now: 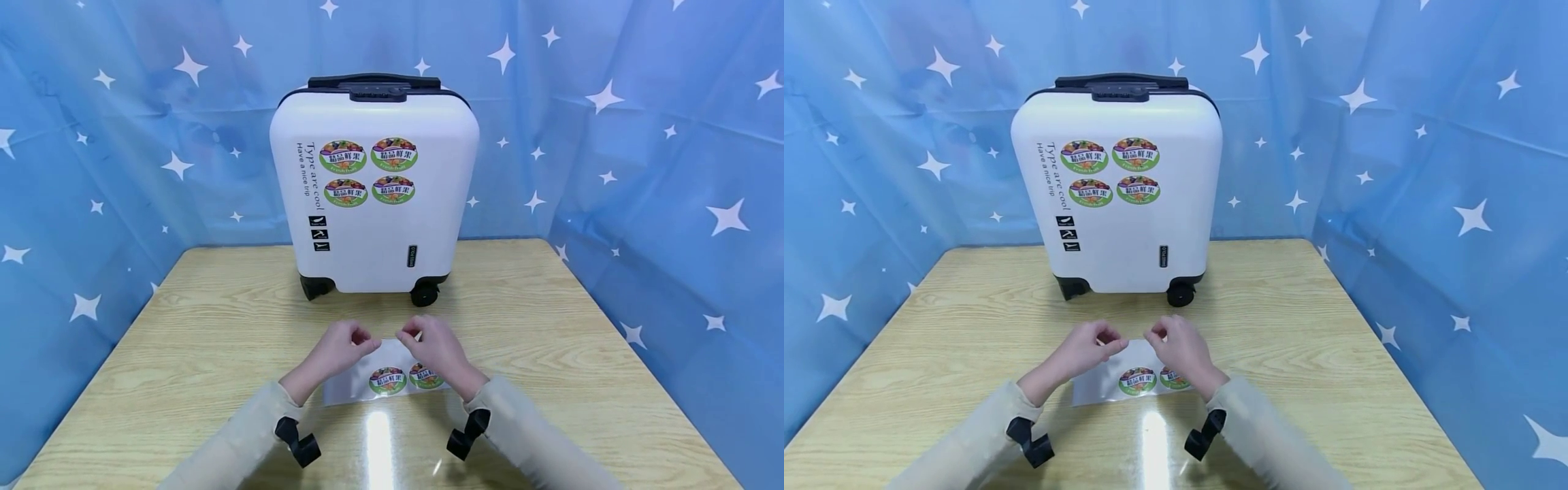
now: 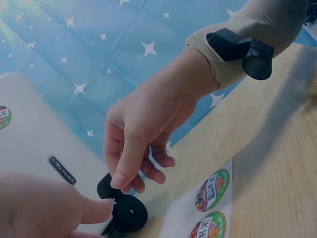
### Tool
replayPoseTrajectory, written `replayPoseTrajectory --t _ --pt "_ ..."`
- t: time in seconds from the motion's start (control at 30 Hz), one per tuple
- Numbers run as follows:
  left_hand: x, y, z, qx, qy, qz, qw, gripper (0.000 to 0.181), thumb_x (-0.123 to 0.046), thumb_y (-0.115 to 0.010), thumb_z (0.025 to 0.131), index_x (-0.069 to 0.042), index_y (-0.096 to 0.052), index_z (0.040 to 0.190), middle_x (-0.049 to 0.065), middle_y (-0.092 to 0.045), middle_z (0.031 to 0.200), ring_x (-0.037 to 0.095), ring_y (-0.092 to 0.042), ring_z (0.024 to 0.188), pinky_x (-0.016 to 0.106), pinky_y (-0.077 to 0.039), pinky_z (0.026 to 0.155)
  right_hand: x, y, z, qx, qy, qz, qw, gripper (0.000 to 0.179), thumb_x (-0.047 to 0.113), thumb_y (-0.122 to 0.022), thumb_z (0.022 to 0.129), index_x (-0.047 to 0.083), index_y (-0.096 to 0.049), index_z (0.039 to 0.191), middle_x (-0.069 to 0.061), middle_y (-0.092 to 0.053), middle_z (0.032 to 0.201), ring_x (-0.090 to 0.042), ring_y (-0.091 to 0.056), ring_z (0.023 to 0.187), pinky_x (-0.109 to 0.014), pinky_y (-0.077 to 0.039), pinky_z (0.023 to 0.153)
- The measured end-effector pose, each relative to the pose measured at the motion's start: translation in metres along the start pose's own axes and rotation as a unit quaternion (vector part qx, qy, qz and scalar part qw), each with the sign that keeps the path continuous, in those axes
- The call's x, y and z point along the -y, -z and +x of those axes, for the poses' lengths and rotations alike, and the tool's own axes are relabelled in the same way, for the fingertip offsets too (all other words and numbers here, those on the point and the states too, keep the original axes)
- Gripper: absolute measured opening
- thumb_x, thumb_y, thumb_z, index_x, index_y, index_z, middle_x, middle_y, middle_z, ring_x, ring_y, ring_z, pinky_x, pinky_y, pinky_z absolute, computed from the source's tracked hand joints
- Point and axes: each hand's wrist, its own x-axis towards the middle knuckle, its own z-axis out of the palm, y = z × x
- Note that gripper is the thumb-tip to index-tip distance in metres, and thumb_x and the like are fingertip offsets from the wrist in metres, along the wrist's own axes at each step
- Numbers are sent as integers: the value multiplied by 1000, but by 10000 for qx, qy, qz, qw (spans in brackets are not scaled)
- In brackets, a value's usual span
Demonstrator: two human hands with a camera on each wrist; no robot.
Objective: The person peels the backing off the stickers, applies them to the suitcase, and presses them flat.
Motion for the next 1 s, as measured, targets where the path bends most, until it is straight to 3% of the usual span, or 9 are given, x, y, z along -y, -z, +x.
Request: replayPoseTrajectory --t 0.2,0.4,0.57,0.67,1.0 --pt "8 -2 -7 123 70 197 9997 23 -26 -68 85 -4 -64 87 2 -58 78 15 -52 70 30 -45 61 -2 -3 -6 273 -96 -193 9994 8 23 -67 86 16 -67 82 5 -59 80 -8 -50 67 -25 -44 59" --pt "17 -6 -17 277 426 972 9940 41 -33 -70 83 3 -65 102 14 -63 98 24 -58 85 39 -48 71 -7 -8 -12 797 -91 -542 9953 14 25 -66 86 12 -71 88 1 -58 85 -12 -52 73 -29 -45 61" --pt "18 -11 -25 2 461 1742 9836 46 -34 -76 76 2 -65 103 16 -59 102 31 -54 93 41 -48 71 -8 -12 -17 1069 60 -650 9921 18 25 -66 86 9 -71 92 -4 -59 93 -20 -55 85 -36 -48 68" --pt "19 -13 -29 -145 491 2049 9774 50 -34 -79 72 2 -65 104 18 -57 102 32 -52 94 42 -48 72 -8 -13 -21 1182 50 -694 9905 24 28 -66 86 6 -71 96 -6 -58 96 -21 -56 84 -37 -48 68" --pt "30 -22 -35 -282 400 2466 9679 51 -35 -83 66 5 -65 92 20 -52 99 30 -46 89 38 -46 67 -13 -20 -26 1272 86 -674 9895 29 28 -68 85 3 -70 100 -4 -56 96 -17 -56 83 -32 -49 67"
